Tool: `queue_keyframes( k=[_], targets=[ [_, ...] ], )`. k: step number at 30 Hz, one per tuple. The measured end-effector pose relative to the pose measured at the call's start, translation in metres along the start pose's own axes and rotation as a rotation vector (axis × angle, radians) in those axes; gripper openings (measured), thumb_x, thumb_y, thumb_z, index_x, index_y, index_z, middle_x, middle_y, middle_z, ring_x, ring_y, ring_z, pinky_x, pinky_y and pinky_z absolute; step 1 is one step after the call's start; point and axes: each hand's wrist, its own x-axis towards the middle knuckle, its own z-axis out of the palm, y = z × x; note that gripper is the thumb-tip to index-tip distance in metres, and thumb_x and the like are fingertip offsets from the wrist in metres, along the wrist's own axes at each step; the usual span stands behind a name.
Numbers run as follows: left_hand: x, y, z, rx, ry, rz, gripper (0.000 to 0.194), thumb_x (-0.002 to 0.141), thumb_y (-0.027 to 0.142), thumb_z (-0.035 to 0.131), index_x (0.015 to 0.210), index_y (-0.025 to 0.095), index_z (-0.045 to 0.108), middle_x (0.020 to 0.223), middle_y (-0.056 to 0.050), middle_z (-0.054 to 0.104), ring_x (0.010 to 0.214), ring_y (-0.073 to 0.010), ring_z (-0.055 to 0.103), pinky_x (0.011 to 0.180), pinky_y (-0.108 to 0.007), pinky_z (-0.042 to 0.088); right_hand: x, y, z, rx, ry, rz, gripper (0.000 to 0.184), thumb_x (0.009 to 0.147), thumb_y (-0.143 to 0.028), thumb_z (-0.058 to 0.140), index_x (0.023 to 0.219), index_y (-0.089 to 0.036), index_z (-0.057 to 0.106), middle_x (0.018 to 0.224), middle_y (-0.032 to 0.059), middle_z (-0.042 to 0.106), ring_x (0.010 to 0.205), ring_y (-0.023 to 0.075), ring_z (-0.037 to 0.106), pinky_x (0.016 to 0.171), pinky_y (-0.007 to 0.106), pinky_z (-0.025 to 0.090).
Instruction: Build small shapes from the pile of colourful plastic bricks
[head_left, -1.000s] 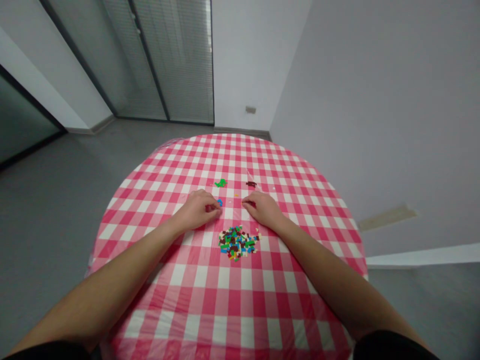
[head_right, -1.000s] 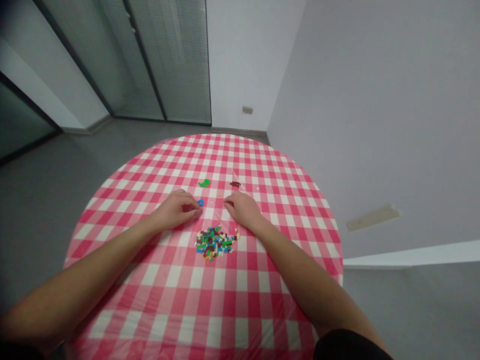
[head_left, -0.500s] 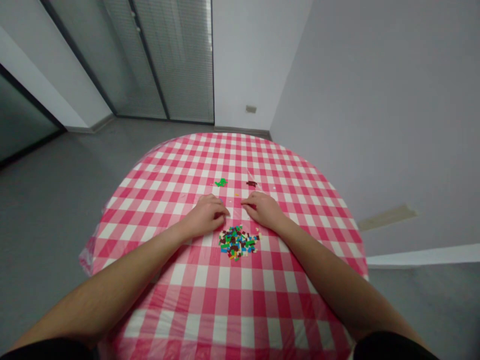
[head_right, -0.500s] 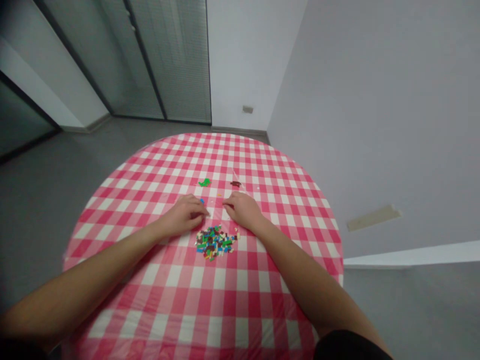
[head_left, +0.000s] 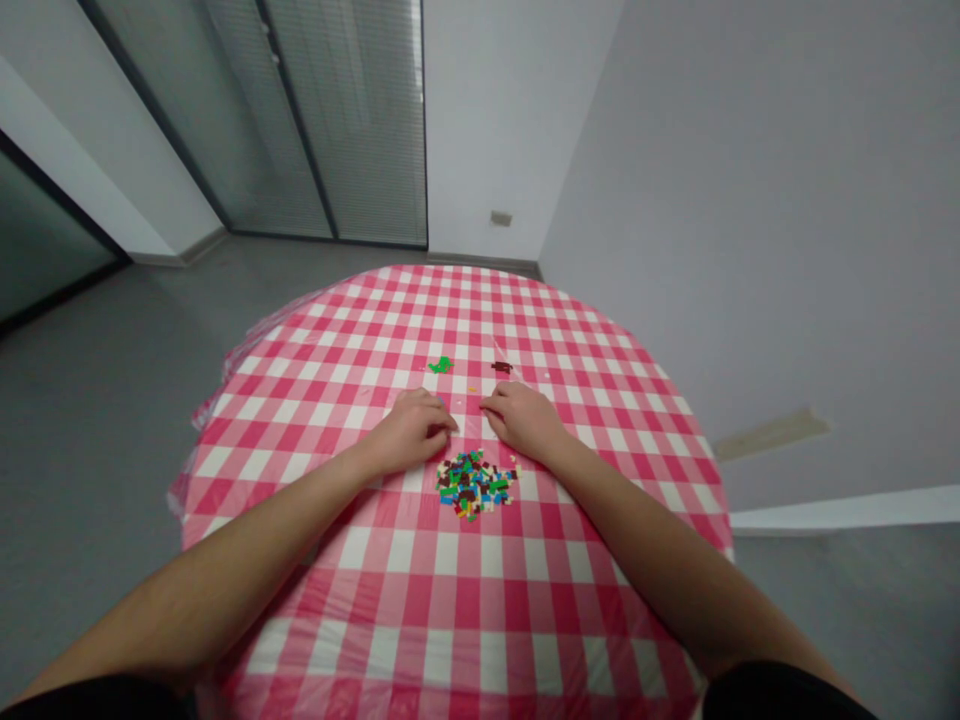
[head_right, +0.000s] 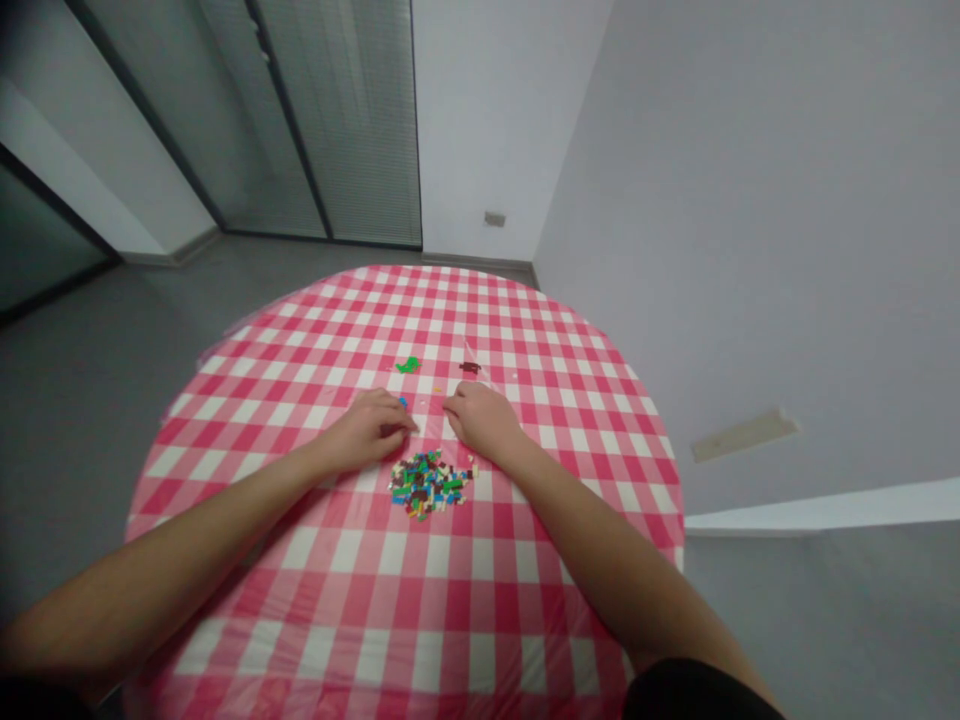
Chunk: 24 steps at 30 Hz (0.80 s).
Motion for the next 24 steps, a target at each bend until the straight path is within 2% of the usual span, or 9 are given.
queue_keyframes(
  k=[4, 9, 12, 16, 21, 24],
  targets=[
    [0.0, -0.001, 0.001, 0.001, 0.0, -0.005, 0.022, 0.081, 0.017, 0.055, 0.089, 0.023, 0.075, 0.085, -0.004, 0.071, 0.087, -0.0217, 0.058, 0.087, -0.039, 0.039, 0.001, -0.006, -0.001, -0.081, -0.033, -0.012, 0.024, 0.096, -0.024, 0.049, 0.101, -0.018, 0.072, 0.097, 0.0119, 0.064, 0.093, 0.023, 0.057, 0.074, 0.031, 0.043],
    [0.0, 0.0, 0.0, -0.005, -0.007, 0.001, 0.022, 0.081, 0.017, 0.055, 0.09, 0.021, 0.075, 0.085, -0.005, 0.071, 0.087, -0.0219, 0.058, 0.087, -0.039, 0.039, 0.002, -0.006, 0.002, -0.072, -0.039, -0.029, 0.024, 0.096, -0.023, 0.049, 0.102, -0.019, 0.072, 0.096, 0.0111, 0.063, 0.093, 0.0222, 0.057, 0.076, 0.03, 0.043],
    [0.0, 0.0, -0.001, -0.004, -0.004, 0.002, 0.021, 0.081, 0.017, 0.055, 0.089, 0.021, 0.075, 0.085, -0.005, 0.071, 0.087, -0.0219, 0.058, 0.087, -0.039, 0.039, 0.0, -0.001, 0.001, -0.019, 0.003, -0.021, 0.026, 0.096, -0.024, 0.048, 0.106, -0.019, 0.071, 0.099, 0.0104, 0.065, 0.095, 0.0216, 0.058, 0.076, 0.03, 0.043],
    [0.0, 0.0, -0.002, -0.001, -0.007, -0.003, 0.021, 0.082, 0.018, 0.055, 0.089, 0.022, 0.075, 0.085, -0.004, 0.071, 0.087, -0.0217, 0.058, 0.087, -0.039, 0.038, -0.003, 0.008, -0.002, 0.016, 0.074, 0.06, 0.03, 0.098, -0.027, 0.045, 0.105, -0.017, 0.073, 0.1, 0.0108, 0.067, 0.095, 0.0214, 0.06, 0.072, 0.029, 0.043],
    [0.0, 0.003, -0.002, 0.011, -0.013, 0.012, 0.019, 0.086, 0.023, 0.057, 0.09, 0.023, 0.075, 0.087, -0.003, 0.072, 0.086, -0.0208, 0.059, 0.086, -0.038, 0.037, -0.005, 0.008, -0.003, 0.05, -0.018, -0.009, 0.025, 0.093, -0.023, 0.051, 0.102, -0.019, 0.075, 0.097, 0.0093, 0.068, 0.094, 0.0206, 0.061, 0.077, 0.029, 0.044],
    [0.0, 0.005, -0.001, 0.015, -0.023, 0.024, 0.018, 0.089, 0.028, 0.058, 0.089, 0.023, 0.075, 0.086, -0.003, 0.072, 0.084, -0.0202, 0.058, 0.084, -0.038, 0.036, -0.004, 0.004, -0.001, 0.052, -0.03, -0.032, 0.026, 0.093, -0.022, 0.051, 0.103, -0.019, 0.075, 0.096, 0.0086, 0.068, 0.091, 0.0201, 0.062, 0.077, 0.029, 0.044]
  ],
)
